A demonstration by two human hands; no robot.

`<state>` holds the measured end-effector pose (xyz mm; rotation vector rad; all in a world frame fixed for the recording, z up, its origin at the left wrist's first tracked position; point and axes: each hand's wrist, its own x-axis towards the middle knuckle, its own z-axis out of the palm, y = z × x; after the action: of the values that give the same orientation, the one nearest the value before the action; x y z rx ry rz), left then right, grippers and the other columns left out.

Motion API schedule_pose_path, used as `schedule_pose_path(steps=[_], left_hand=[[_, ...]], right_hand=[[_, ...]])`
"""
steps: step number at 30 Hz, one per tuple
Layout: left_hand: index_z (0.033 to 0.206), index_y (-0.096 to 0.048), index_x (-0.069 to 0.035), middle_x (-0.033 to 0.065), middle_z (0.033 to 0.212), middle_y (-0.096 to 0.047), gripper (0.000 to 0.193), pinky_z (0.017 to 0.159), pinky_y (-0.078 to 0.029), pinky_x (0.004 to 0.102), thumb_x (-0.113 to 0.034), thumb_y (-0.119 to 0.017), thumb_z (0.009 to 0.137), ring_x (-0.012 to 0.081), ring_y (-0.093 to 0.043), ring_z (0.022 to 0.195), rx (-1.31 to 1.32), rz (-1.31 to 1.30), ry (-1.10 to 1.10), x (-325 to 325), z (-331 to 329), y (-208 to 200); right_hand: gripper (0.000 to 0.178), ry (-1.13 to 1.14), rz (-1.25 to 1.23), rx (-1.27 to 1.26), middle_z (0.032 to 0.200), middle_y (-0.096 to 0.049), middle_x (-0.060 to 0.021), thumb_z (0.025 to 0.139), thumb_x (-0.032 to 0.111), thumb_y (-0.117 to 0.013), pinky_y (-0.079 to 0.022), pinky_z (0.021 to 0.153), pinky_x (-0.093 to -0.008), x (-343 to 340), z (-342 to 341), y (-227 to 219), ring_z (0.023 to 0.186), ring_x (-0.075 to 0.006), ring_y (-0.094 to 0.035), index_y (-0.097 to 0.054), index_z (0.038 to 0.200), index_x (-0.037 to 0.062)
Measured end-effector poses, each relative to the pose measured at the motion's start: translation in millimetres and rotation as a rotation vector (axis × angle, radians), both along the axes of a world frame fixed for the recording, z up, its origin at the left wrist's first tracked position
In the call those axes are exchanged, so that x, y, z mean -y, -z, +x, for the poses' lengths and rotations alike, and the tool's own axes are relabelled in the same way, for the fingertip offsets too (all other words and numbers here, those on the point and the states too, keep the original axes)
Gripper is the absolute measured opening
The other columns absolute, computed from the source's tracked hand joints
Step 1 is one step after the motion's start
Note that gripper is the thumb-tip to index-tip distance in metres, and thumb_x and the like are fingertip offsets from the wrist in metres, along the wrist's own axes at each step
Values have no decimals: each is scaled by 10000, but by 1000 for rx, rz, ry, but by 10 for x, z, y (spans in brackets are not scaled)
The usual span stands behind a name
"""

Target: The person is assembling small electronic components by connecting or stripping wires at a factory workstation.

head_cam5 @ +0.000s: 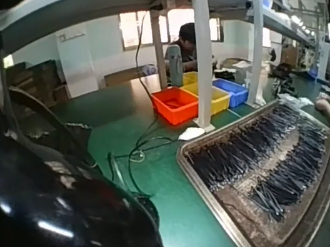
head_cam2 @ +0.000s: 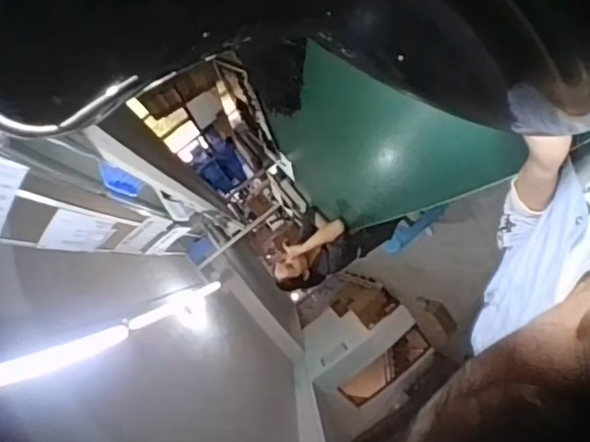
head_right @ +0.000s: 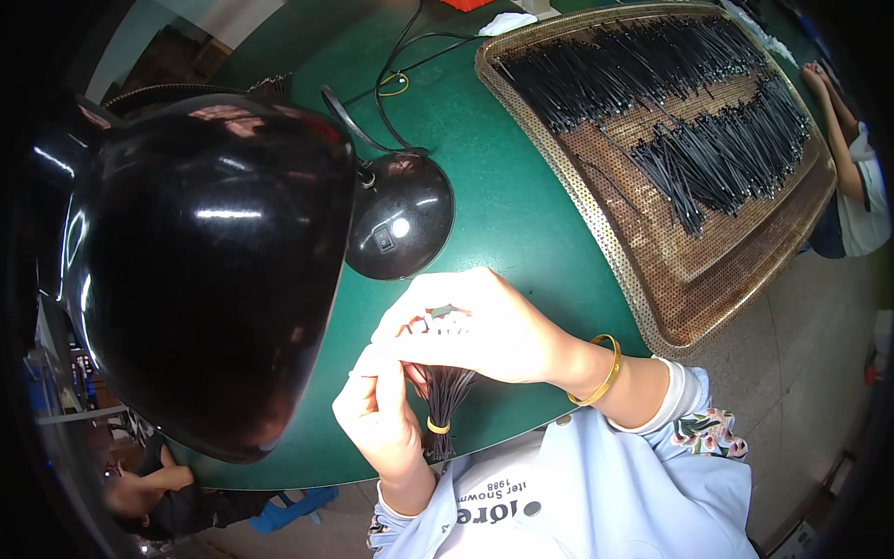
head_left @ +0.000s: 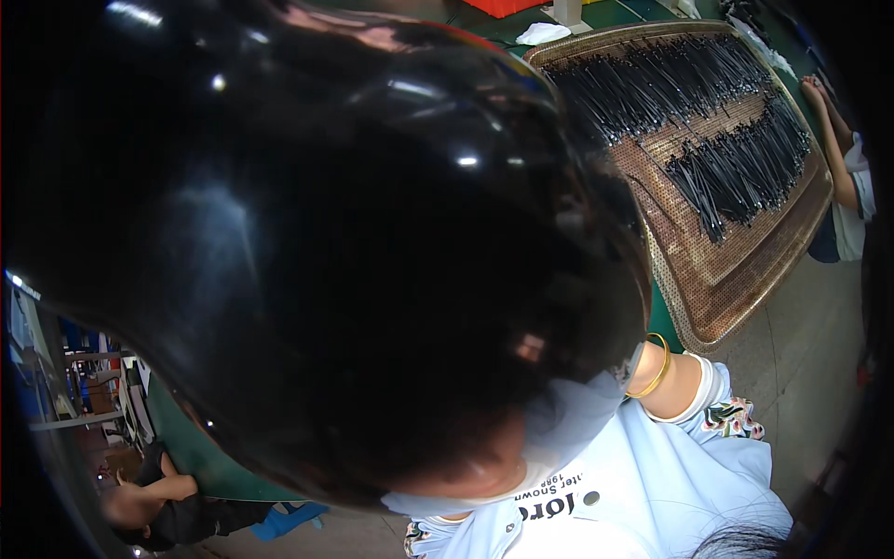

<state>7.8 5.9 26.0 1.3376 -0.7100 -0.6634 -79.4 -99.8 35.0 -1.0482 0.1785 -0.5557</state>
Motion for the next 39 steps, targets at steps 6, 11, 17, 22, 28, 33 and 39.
schedule_pose_path(steps=[6, 11, 17, 22, 28, 33, 39], left_hand=[[739, -511, 60, 93, 637, -505, 43, 451, -351, 173, 53, -470, 727, 90, -453, 508, 91, 1, 0, -14, 9, 32], [722, -496, 52, 101, 682, -516, 29, 450, -366, 167, 72, -480, 710, 91, -467, 510, 4, -6, -22, -22, 27, 71], [704, -465, 50, 111, 658, -495, 37, 436, -368, 172, 81, -452, 721, 114, -479, 531, -20, -50, -26, -3, -2, 17], [716, -442, 51, 119, 663, -481, 34, 441, -363, 171, 74, -429, 737, 126, -475, 539, -34, -93, -43, 6, -13, 32], [711, -440, 48, 117, 671, -482, 38, 437, -360, 176, 77, -433, 734, 124, -474, 538, -6, -103, -17, -27, 20, 69], [709, -440, 44, 109, 667, -484, 44, 435, -356, 173, 84, -444, 728, 119, -472, 531, -11, -92, -40, -7, -1, 55], [713, -468, 52, 91, 675, -495, 25, 437, -341, 166, 76, -469, 722, 91, -456, 509, 13, -34, -48, -15, 13, 66]], right_hand=[[130, 112, -245, -34, 712, -563, -58, 722, 101, -564, -422, 597, -202, 4, 17, 87, 656, -86, -521, -558, 791, -9], [137, 68, -147, -66, 718, -566, -54, 721, 107, -567, -422, 608, -202, 12, 3, 52, 668, -81, -522, -563, 799, -5], [129, 16, -54, -7, 675, -548, -54, 734, 97, -549, -420, 567, -204, -13, 17, 54, 621, -90, -521, -556, 798, -14], [127, 59, -175, 32, 654, -532, -62, 740, 95, -539, -416, 544, -207, 0, 29, 105, 599, -97, -516, -543, 794, -20], [118, -21, -20, 35, 671, -517, -58, 740, 96, -539, -413, 541, -210, -28, 21, 87, 607, -95, -512, -534, 775, -16], [120, 1, 5, 21, 681, -515, -57, 736, 95, -543, -413, 540, -209, -51, 37, 91, 604, -92, -509, -527, 781, -15], [131, 84, -170, -5, 709, -519, -51, 725, 99, -554, -410, 579, -220, -43, 38, 114, 647, -93, -506, -529, 802, -4]])
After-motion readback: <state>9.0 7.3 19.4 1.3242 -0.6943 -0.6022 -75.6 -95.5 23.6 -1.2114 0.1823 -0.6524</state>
